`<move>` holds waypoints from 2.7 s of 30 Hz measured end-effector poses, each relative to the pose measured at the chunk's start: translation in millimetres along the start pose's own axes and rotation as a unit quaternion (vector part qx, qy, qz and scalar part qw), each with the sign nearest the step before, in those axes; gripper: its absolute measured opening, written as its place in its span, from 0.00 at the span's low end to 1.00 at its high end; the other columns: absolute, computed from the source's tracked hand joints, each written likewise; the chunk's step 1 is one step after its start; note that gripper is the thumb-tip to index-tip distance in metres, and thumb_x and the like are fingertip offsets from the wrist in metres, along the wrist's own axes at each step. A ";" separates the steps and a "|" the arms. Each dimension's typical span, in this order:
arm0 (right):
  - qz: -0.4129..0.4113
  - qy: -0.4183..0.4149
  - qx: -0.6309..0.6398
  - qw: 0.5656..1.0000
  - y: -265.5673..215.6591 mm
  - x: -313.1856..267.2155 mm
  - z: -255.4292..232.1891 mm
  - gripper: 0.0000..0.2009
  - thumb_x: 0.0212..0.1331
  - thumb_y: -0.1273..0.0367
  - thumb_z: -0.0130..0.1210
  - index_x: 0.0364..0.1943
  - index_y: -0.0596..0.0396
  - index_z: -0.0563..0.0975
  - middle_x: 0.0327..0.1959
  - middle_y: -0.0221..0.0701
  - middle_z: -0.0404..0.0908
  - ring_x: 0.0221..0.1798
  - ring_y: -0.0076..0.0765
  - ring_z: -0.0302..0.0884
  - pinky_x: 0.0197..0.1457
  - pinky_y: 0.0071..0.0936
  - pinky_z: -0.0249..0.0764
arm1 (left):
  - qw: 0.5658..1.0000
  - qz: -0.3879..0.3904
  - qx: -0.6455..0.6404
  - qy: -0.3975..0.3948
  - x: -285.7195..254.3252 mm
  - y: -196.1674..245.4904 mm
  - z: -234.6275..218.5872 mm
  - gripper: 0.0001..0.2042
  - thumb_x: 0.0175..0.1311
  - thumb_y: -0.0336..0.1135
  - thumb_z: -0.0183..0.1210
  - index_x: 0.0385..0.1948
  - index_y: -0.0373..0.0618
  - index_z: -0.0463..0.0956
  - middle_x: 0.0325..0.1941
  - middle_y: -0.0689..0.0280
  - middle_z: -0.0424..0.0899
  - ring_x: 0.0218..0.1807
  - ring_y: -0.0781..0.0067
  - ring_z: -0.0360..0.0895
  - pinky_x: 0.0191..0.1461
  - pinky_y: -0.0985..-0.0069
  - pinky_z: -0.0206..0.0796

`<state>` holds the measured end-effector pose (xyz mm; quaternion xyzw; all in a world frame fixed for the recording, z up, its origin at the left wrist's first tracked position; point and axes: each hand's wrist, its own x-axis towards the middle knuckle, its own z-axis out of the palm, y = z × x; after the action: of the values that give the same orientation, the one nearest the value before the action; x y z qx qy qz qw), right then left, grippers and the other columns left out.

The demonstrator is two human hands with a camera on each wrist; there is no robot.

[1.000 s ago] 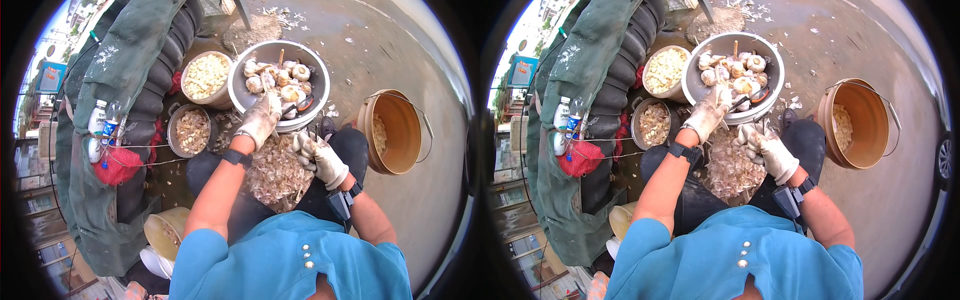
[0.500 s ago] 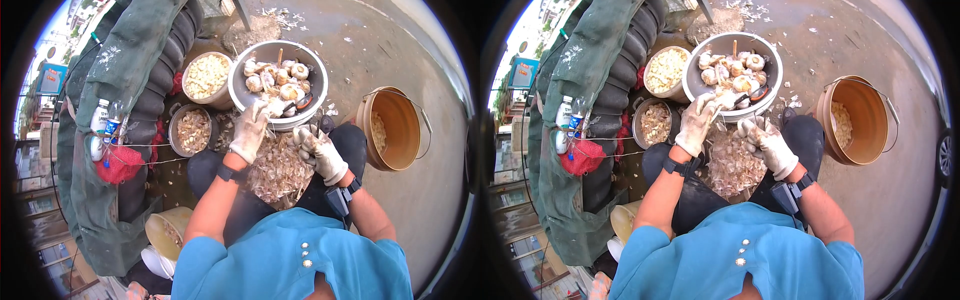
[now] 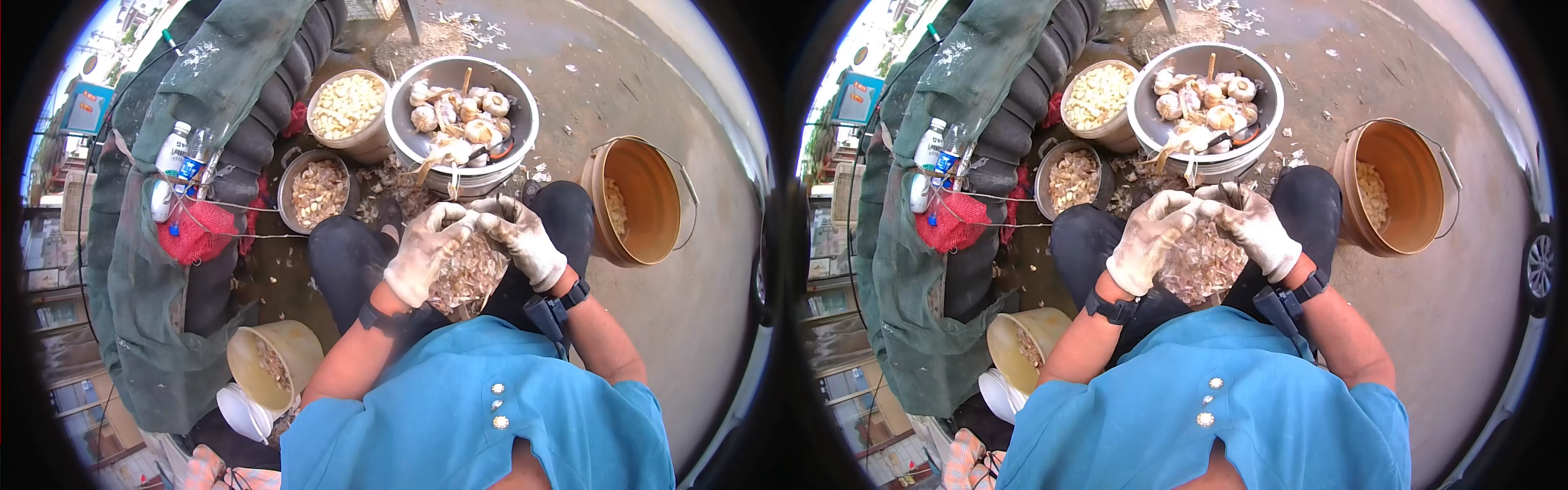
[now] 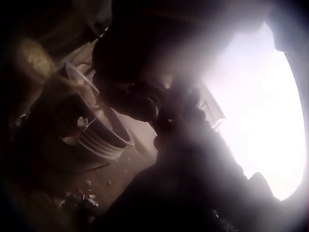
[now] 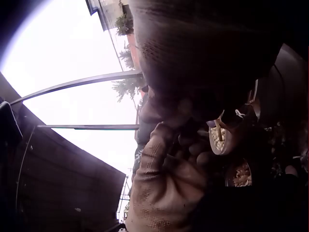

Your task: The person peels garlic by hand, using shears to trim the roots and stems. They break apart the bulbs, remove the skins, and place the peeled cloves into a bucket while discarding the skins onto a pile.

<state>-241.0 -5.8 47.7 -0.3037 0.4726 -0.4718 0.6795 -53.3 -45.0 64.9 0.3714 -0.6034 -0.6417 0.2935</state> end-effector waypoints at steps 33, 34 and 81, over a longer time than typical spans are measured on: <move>-0.113 -0.057 -0.239 0.963 7.3 -41.7 47.0 0.16 0.60 0.66 0.63 0.49 0.58 0.79 0.47 0.30 0.80 0.48 0.24 0.76 0.52 0.23 0.72 | 0.972 -0.052 -0.228 -0.021 -65.9 -14.6 -20.2 0.10 0.68 0.39 0.53 0.41 0.42 0.73 0.44 0.58 0.83 0.36 0.73 0.78 0.40 0.78 0.73; -0.113 -0.058 -0.240 0.962 14.9 -41.1 47.0 0.16 0.60 0.66 0.63 0.49 0.58 0.79 0.47 0.30 0.80 0.48 0.24 0.76 0.52 0.23 0.72 | 0.969 -0.064 -0.236 -0.018 -66.4 -17.6 -20.6 0.11 0.69 0.40 0.53 0.41 0.41 0.73 0.45 0.58 0.83 0.36 0.74 0.78 0.40 0.78 0.72; 0.221 -0.117 0.113 0.962 30.5 -34.8 43.6 0.19 0.68 0.47 0.48 0.41 0.47 0.76 0.25 0.21 0.76 0.17 0.12 0.61 0.16 0.09 0.49 | 0.988 -0.072 -0.138 0.020 -70.1 -44.5 -13.4 0.11 0.68 0.39 0.56 0.43 0.43 0.71 0.36 0.72 0.77 0.33 0.83 0.75 0.36 0.84 0.69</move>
<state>-193.4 36.4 49.9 -0.1663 0.3888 -0.3217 0.8472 -0.2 9.8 29.3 0.3827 -0.4748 -0.7306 0.3073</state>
